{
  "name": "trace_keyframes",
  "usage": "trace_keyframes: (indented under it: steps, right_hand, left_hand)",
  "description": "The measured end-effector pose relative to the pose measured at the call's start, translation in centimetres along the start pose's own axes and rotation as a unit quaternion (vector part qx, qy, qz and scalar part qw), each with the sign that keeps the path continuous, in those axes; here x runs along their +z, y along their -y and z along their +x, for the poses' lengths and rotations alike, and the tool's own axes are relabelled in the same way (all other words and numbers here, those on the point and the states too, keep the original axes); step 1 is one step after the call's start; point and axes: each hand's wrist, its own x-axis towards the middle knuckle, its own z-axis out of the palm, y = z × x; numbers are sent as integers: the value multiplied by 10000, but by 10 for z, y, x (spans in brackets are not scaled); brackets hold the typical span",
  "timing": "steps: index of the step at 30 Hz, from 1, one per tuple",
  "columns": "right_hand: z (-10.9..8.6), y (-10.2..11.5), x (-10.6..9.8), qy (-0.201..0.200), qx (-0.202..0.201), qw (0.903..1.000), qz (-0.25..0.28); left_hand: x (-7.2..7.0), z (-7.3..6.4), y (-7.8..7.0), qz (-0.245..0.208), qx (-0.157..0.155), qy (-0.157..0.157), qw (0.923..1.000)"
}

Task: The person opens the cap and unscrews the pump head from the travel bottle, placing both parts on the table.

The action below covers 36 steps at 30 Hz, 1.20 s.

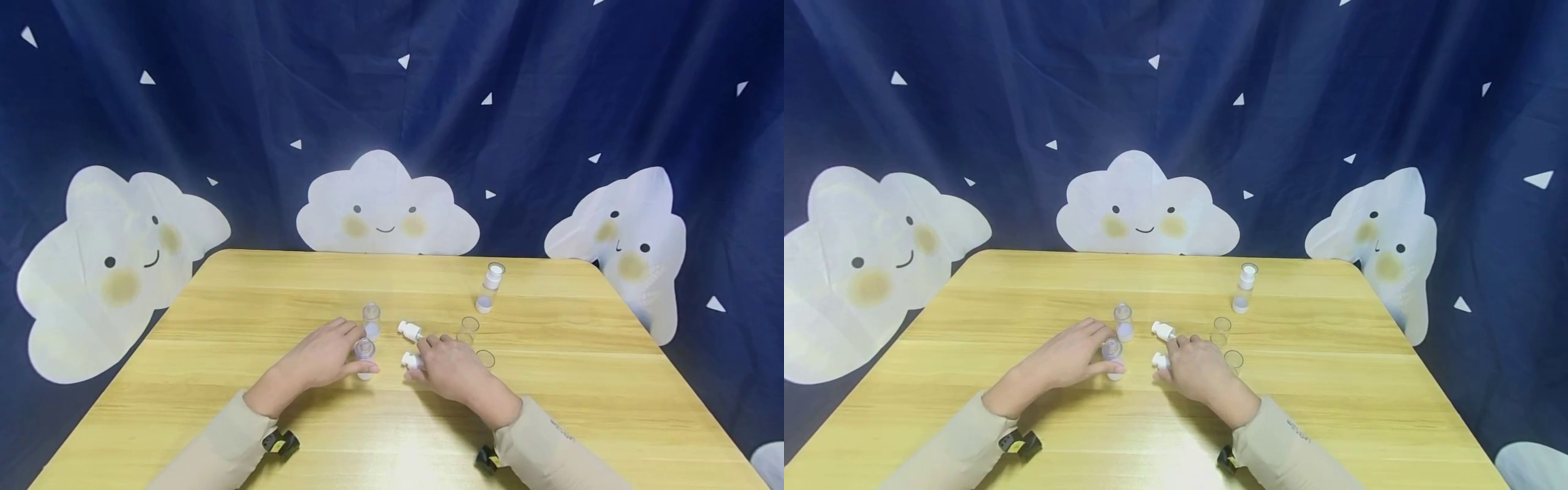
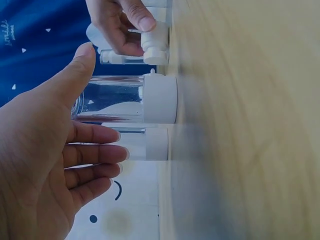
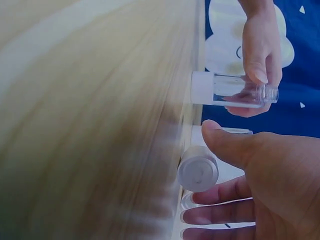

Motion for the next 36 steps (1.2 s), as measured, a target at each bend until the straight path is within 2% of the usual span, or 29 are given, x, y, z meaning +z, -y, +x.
trace_keyframes:
  steps: [8, 12, 15, 24, 30, 36]
  right_hand:
    - [0, 0, -6, 133, 43, 9999, 27]
    - [0, -2, -10, 43, -11, 10000, 15]
    - [0, -4, -15, -105, -47, 9999, 24]
    - [-1, -13, -33, -704, 51, 9962, 511]
    - [-3, -28, -43, -1139, 158, 9913, 645]
    - [-5, -48, -50, -1383, 377, 9858, 879]
  left_hand:
    - [-2, -1, 0, -86, 0, 6, 10000]
    - [-2, -1, 0, -69, 33, -13, 10000]
    - [0, -1, 0, 0, 62, -29, 10000]
    - [2, -2, 0, 51, 62, 62, 9999]
    - [2, -1, -1, 146, 84, 144, 9998]
    - [1, -1, -2, 184, 120, 138, 9997]
